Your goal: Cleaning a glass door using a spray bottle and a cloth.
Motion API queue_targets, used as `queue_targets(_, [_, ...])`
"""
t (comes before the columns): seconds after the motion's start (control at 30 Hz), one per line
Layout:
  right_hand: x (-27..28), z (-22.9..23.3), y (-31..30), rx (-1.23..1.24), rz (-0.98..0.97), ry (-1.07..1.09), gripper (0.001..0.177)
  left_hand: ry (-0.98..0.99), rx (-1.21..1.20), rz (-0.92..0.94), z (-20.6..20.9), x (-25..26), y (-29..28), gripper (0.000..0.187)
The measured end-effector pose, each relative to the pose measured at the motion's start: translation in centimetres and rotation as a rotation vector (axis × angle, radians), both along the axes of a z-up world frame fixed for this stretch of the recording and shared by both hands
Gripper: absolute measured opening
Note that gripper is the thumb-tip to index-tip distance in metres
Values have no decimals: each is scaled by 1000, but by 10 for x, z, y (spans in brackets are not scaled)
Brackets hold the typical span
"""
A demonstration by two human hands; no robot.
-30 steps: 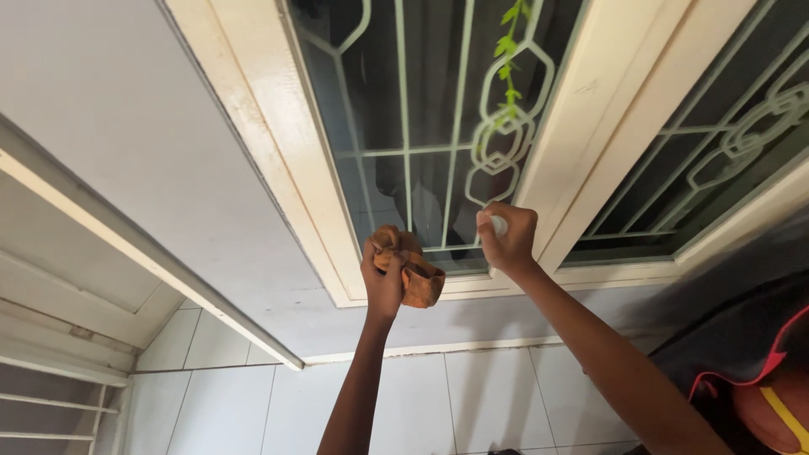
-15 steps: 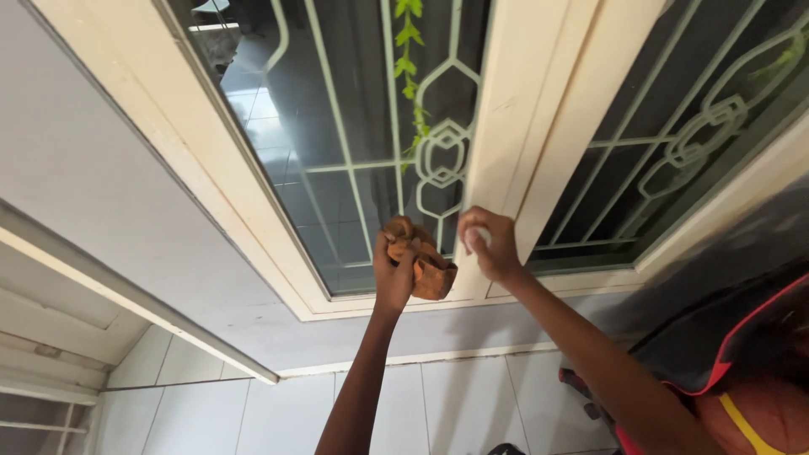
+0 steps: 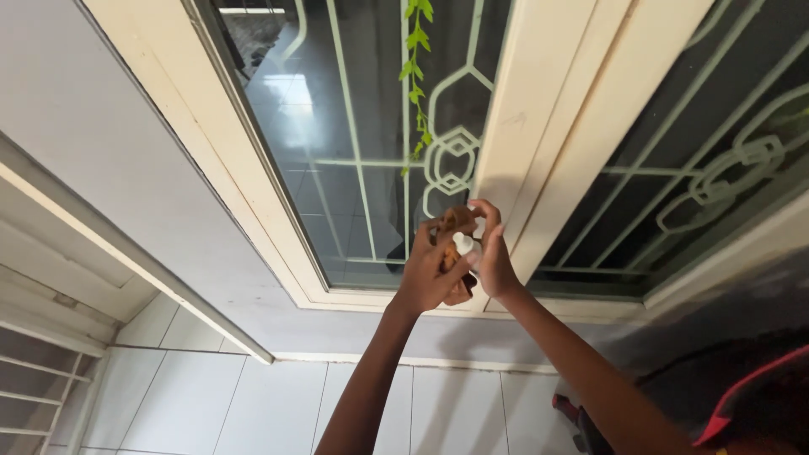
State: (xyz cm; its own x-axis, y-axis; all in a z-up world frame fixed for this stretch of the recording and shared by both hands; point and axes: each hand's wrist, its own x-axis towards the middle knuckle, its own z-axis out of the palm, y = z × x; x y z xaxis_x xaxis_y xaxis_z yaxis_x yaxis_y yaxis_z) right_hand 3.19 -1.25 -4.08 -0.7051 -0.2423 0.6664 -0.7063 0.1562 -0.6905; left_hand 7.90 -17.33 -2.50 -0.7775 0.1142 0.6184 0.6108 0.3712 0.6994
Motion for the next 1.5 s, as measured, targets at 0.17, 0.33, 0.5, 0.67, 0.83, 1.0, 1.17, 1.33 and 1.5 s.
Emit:
queue_targets(0.17, [-4,-2,-4,-210,266,-374,79,-77,6,-96,-13,-18,-8,46])
queue_targets(0.33, [8,23,-32,-387,286,-622,78,-7,120,-117,-50,-43,-41,38])
queue_targets(0.5, [-2,8,-82,-384,26,-761,70,-561,607,-245,-28,-37,-94,41])
queue_targets(0.67, [13,-21,-136,94,184,229,87,-432,641,-223,-17,-39,-134,53])
queue_targets(0.83, [9,1,-203,-726,704,-799,53,-543,607,-222,-7,-30,-172,56])
queue_targets(1.0, [4,19,-231,-609,51,-824,47,-256,474,-258,31,-25,-225,55])
queue_targets(1.17, [-36,3,-218,-693,-115,-396,37,265,79,110,77,-54,-282,48])
queue_targets(1.33, [-31,93,-237,-257,-461,221,49,495,68,96,108,-105,-322,47])
queue_targets(1.5, [-49,154,-250,92,-634,700,47,609,19,74,106,-142,-341,43])
